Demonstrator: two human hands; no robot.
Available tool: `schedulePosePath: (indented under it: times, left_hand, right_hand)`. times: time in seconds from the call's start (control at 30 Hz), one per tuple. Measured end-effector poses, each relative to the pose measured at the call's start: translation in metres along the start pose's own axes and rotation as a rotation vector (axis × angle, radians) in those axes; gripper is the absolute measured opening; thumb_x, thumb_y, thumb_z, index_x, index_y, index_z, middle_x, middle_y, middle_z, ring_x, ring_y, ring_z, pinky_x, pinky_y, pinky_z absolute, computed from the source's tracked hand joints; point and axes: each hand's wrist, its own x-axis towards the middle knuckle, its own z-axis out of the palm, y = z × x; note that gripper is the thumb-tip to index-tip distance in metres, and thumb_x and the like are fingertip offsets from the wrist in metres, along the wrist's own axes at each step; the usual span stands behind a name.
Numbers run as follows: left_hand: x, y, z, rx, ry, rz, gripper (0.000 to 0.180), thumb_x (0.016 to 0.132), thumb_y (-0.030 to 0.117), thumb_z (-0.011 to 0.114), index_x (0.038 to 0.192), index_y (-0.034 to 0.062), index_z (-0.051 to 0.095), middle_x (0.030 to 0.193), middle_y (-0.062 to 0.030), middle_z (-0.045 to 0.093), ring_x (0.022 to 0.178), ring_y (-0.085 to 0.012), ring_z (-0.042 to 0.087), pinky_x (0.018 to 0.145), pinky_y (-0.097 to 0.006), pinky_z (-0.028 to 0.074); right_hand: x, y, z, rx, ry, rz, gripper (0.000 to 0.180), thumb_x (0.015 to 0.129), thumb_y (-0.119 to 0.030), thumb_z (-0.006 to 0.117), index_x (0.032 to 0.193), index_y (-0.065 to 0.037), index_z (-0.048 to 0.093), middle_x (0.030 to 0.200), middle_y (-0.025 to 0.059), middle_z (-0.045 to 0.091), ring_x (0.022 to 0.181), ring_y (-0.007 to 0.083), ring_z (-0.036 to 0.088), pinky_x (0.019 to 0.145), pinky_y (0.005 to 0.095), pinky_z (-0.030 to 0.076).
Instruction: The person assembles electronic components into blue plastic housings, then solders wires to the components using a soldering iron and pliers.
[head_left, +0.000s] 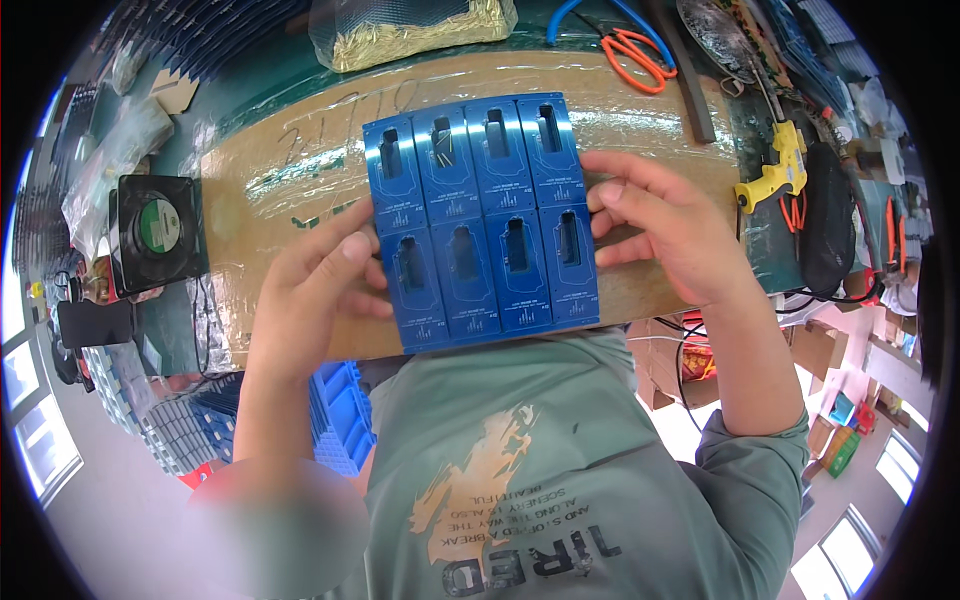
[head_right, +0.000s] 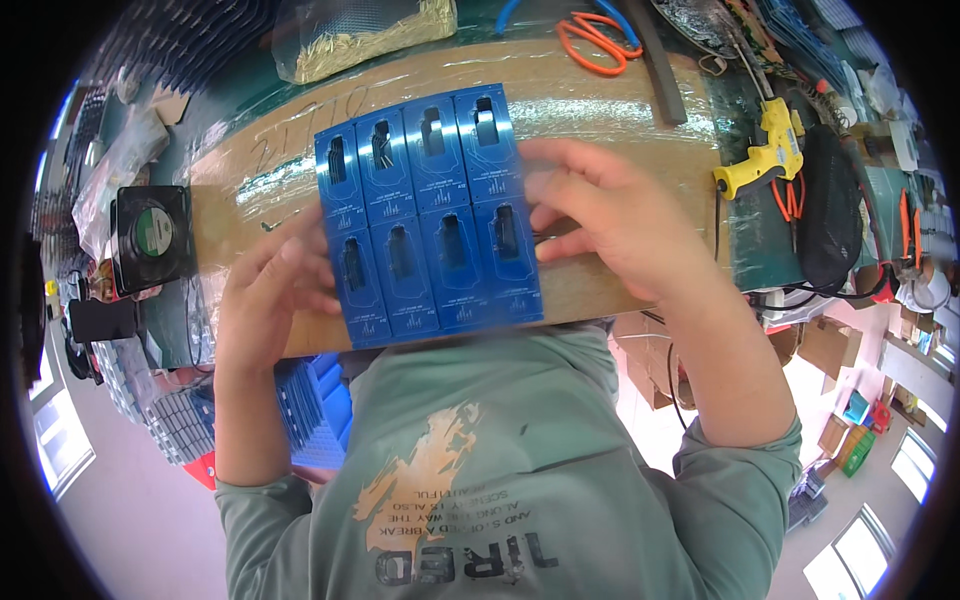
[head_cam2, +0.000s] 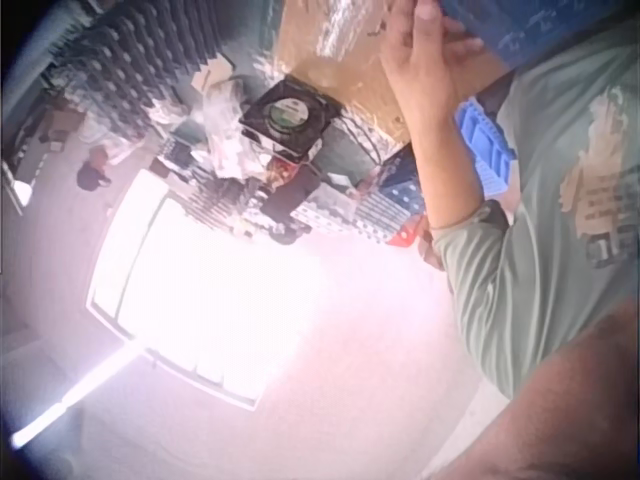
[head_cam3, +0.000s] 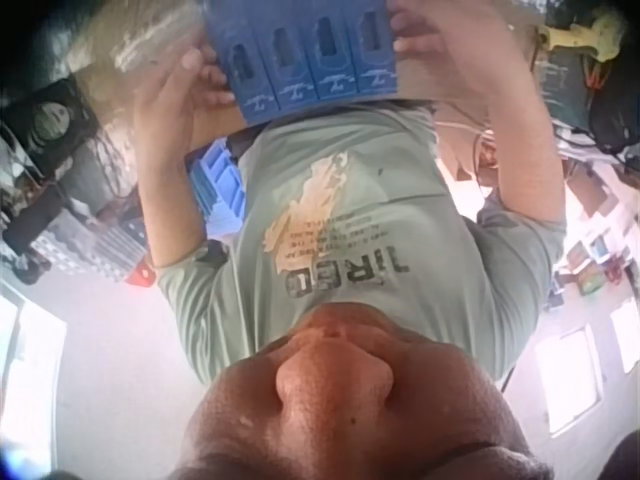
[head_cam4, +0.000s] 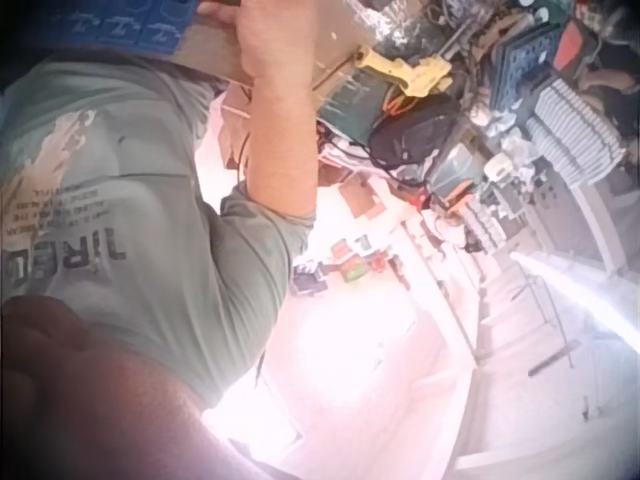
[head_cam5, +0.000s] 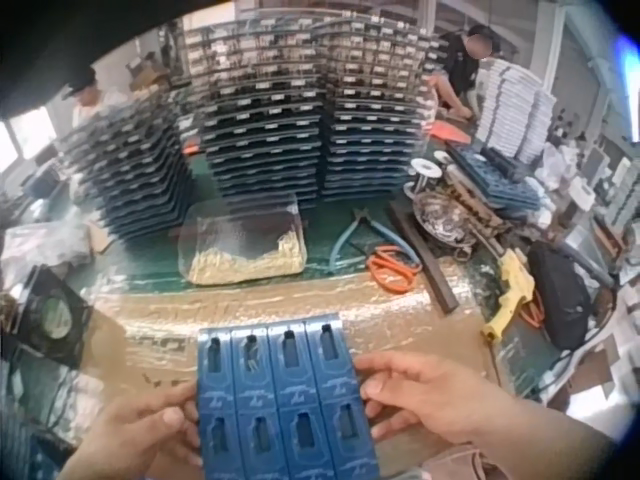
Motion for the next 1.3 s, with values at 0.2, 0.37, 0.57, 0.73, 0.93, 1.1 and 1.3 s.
schedulePosePath:
  times: [0.2, 0.37, 0.57, 0.73, 0.93, 1.1, 1.3]
  left_hand:
    - [0.011, 0.007, -0.005, 0.083, 0.019, 0.024, 0.055, 0.097, 0.029, 0.061, 0.135, -0.0103, 0.053, 0.101, -0.0065, 0.063, 0.088, -0.0137, 0.060, 0.074, -0.027, 0.055]
    - [0.033, 0.013, -0.008, 0.006, 0.087, 0.049, 0.054, 0.097, 0.029, 0.061, 0.132, -0.0116, 0.054, 0.100, -0.0068, 0.063, 0.085, -0.0141, 0.061, 0.073, -0.027, 0.054]
    - [0.049, 0.017, -0.013, -0.070, 0.053, 0.042, 0.043, 0.099, 0.028, 0.056, 0.127, -0.0053, 0.059, 0.099, -0.0074, 0.066, 0.086, -0.0166, 0.063, 0.073, -0.031, 0.054]
    - [0.054, 0.010, -0.019, -0.092, 0.081, 0.017, 0.044, 0.097, 0.029, 0.061, 0.125, -0.0048, 0.061, 0.101, -0.0090, 0.067, 0.085, -0.0159, 0.064, 0.072, -0.030, 0.054]
    - [0.048, 0.017, -0.021, -0.059, 0.081, 0.014, 0.050, 0.100, 0.031, 0.056, 0.133, -0.0065, 0.054, 0.103, -0.0056, 0.062, 0.085, -0.0119, 0.062, 0.068, -0.025, 0.053]
    - [0.053, 0.013, -0.015, -0.063, 0.080, 0.023, 0.050, 0.100, 0.031, 0.058, 0.134, -0.0053, 0.054, 0.103, -0.0042, 0.061, 0.084, -0.0119, 0.061, 0.066, -0.025, 0.053]
    - [0.052, 0.013, -0.020, -0.039, 0.077, 0.034, 0.049, 0.099, 0.029, 0.059, 0.134, -0.0042, 0.055, 0.103, -0.0033, 0.060, 0.083, -0.0107, 0.061, 0.066, -0.024, 0.054]
  right_hand:
    - [0.006, -0.005, -0.008, 0.008, -0.058, 0.028, 0.045, 0.097, -0.027, 0.058, 0.134, 0.000, 0.056, 0.104, 0.0052, 0.061, 0.095, 0.0154, 0.061, 0.081, 0.0329, 0.056]
    - [0.025, -0.016, -0.007, 0.023, -0.010, -0.010, 0.042, 0.095, -0.028, 0.061, 0.125, 0.001, 0.061, 0.104, 0.0080, 0.062, 0.095, 0.0174, 0.062, 0.081, 0.0326, 0.056]
    - [0.039, -0.023, -0.017, 0.050, -0.011, 0.016, 0.042, 0.094, -0.030, 0.064, 0.123, 0.001, 0.062, 0.104, 0.0090, 0.063, 0.091, 0.0183, 0.064, 0.080, 0.0335, 0.057]
    - [0.056, -0.003, -0.020, 0.175, -0.051, 0.063, 0.039, 0.092, -0.031, 0.067, 0.115, 0.001, 0.064, 0.101, 0.0122, 0.064, 0.089, 0.0223, 0.065, 0.076, 0.0368, 0.059]
    - [0.058, -0.011, -0.014, 0.165, -0.070, 0.041, 0.024, 0.091, -0.024, 0.064, 0.094, -0.001, 0.066, 0.091, 0.0093, 0.062, 0.077, 0.0191, 0.063, 0.067, 0.0340, 0.057]
    - [0.056, -0.012, -0.012, 0.158, -0.018, 0.050, 0.018, 0.090, -0.019, 0.062, 0.093, -0.001, 0.066, 0.088, 0.0084, 0.061, 0.074, 0.0180, 0.062, 0.063, 0.0315, 0.056]
    - [0.059, -0.009, -0.010, 0.183, -0.037, 0.002, 0.020, 0.090, -0.015, 0.062, 0.099, 0.003, 0.064, 0.091, 0.0116, 0.062, 0.073, 0.0235, 0.063, 0.060, 0.0371, 0.057]
